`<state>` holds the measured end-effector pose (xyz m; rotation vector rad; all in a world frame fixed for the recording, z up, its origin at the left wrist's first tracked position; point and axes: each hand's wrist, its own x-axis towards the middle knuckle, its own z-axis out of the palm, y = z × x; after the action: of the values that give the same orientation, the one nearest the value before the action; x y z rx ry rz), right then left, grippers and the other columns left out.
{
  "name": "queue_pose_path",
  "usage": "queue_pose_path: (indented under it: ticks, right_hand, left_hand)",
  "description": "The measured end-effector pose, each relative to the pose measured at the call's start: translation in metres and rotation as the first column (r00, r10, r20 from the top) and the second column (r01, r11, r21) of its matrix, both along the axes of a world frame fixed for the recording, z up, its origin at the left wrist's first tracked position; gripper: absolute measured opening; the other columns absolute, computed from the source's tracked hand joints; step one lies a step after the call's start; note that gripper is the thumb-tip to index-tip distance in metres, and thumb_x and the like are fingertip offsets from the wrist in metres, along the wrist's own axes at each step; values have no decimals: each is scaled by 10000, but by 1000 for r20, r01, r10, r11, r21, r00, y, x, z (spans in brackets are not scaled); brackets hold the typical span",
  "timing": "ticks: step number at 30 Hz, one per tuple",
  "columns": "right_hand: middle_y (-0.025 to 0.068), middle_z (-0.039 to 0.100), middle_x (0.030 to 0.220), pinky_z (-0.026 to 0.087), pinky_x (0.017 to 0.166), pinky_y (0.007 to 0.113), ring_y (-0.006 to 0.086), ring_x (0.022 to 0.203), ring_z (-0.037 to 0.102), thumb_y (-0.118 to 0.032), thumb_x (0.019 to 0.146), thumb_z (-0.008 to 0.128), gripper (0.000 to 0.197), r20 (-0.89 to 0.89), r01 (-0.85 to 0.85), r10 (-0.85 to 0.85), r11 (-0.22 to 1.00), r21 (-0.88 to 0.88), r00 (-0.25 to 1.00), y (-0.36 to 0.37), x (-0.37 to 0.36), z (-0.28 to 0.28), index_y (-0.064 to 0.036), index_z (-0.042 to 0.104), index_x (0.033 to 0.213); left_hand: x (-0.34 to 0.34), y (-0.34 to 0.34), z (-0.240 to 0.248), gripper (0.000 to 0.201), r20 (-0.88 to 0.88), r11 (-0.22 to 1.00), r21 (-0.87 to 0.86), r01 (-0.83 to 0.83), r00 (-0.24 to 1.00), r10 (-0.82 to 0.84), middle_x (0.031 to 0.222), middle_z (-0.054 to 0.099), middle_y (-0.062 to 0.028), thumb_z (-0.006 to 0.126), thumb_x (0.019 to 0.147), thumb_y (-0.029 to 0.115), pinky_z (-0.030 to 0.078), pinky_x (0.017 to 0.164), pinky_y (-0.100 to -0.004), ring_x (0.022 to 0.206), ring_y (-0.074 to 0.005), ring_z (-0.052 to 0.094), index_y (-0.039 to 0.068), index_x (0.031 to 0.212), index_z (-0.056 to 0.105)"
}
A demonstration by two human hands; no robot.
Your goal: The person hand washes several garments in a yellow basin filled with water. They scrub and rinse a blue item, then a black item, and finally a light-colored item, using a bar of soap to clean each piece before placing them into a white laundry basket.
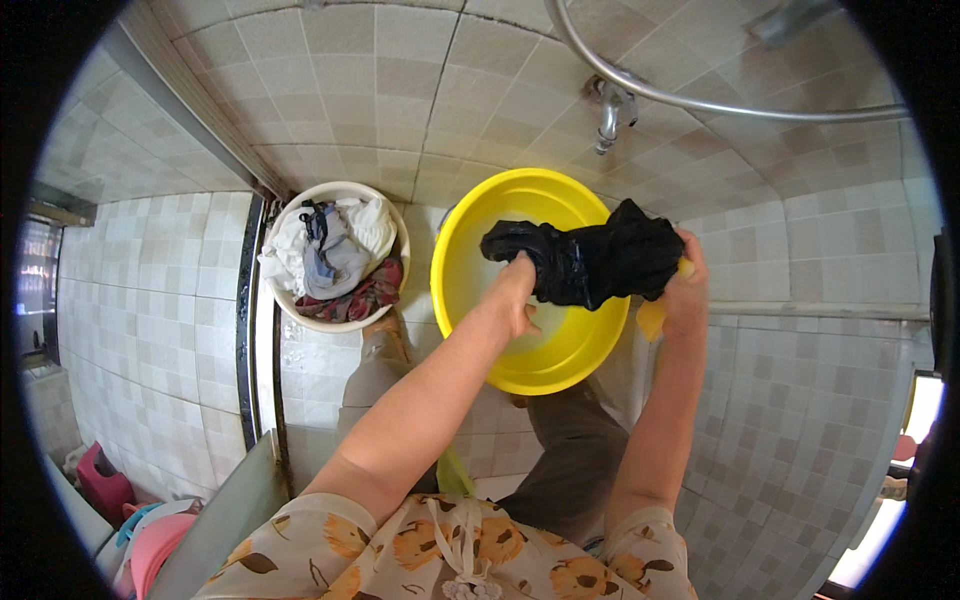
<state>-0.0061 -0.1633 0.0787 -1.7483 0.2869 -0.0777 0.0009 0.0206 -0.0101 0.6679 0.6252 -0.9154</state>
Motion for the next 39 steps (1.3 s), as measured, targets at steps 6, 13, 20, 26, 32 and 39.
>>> queue_pose_path:
  ticks: [6, 13, 20, 26, 32, 39]
  right_hand:
    - [192, 475, 1013, 417, 830, 384, 405, 954, 467, 75, 613, 494, 472, -118, -414, 504, 528, -741, 856, 94, -59, -7, -19, 484, 1076]
    - [191, 472, 1152, 391, 864, 416, 365, 1015, 487, -116, 716, 632, 483, -96, -404, 569, 445, -799, 817, 103, -68, 45, -66, 481, 1172]
    - [167, 542, 1104, 264, 991, 500, 306, 1057, 498, -432, 761, 583, 513, -25, -276, 636, 299, -913, 771, 112, 18, -17, -62, 547, 1116]
    - [209, 590, 1021, 381, 888, 413, 351, 962, 543, -441, 849, 434, 495, -350, -384, 157, 398, -833, 923, 93, 66, -47, -9, 580, 1042]
    - [245, 598, 952, 415, 777, 397, 379, 915, 556, -395, 866, 408, 487, -391, -267, 3, 736, -622, 920, 49, 50, -62, 49, 589, 951]
    - [252, 432, 1202, 321, 957, 404, 374, 1139, 412, -300, 912, 419, 451, 163, -9, 189, 678, -735, 969, 140, -44, -24, 2, 400, 1245]
  left_hand:
    - [-5, -6, 6, 717, -27, 709, -675, -206, 966, 256, 1163, 549, -99, 301, 827, 677, 438, 915, -388, 1025, -253, 549, 113, 1234, 474]
    - [-1, -6, 4, 506, 41, 679, -699, -224, 935, 351, 1122, 567, -71, 438, 871, 527, 421, 918, -364, 1021, -229, 539, 117, 1158, 514]
    - [-1, -13, -3, 404, 119, 706, -672, -224, 908, 401, 1094, 549, -66, 448, 897, 415, 449, 852, -363, 966, -218, 551, 125, 1176, 476]
    - [-18, -26, -1, 352, 138, 782, -527, -331, 875, 464, 1044, 548, -63, 480, 903, 324, 485, 776, -348, 912, -196, 569, 125, 1192, 453]
    - [-19, -27, -8, 303, 204, 867, -331, -373, 869, 452, 930, 578, -57, 529, 879, 311, 494, 727, -316, 818, -185, 586, 114, 1108, 513]
    - [-19, -10, -39, 331, 560, 837, -545, -51, 721, 408, 1125, 520, -72, 343, 943, 329, 395, 920, -333, 1042, -198, 494, 99, 1154, 455]
